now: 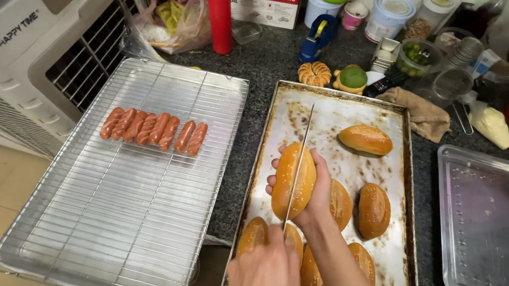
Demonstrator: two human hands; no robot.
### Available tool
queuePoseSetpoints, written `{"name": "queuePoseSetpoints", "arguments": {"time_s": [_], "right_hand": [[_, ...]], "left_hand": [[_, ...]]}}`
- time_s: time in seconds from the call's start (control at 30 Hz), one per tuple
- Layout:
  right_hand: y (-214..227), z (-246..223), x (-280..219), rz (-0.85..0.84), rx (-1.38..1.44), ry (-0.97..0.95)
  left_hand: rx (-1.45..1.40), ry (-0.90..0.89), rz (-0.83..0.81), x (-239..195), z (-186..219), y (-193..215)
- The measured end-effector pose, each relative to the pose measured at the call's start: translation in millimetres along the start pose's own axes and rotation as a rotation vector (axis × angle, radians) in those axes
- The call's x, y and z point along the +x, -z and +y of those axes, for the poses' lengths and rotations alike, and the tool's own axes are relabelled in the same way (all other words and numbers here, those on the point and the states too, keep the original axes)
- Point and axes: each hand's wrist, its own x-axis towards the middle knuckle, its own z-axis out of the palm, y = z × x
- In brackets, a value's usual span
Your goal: Slicing hot dog buns and inserting cooked hot dogs to assemble them on a baking tray.
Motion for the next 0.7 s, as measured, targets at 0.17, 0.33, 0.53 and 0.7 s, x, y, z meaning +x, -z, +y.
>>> {"name": "queuePoseSetpoints", "arguments": {"time_s": [0.17,0.33,0.53,0.7], "right_hand": [[-2,2,-4,0.041,-0.015,-0.021],[6,-7,11,-0.026,0.024,-0.051],[-9,-1,-6,0.004,-0.028,-0.045],[-1,-7,1,-0.044,0.021,-0.071]], "left_hand": [[0.036,-0.026,-0.034,1,1,9],[0.058,0.024,-0.014,-3,-9,-12],[-0.005,0.001,-0.012,0,2,13],[0.113,0.033,0.010,-7,-10,-13]]}}
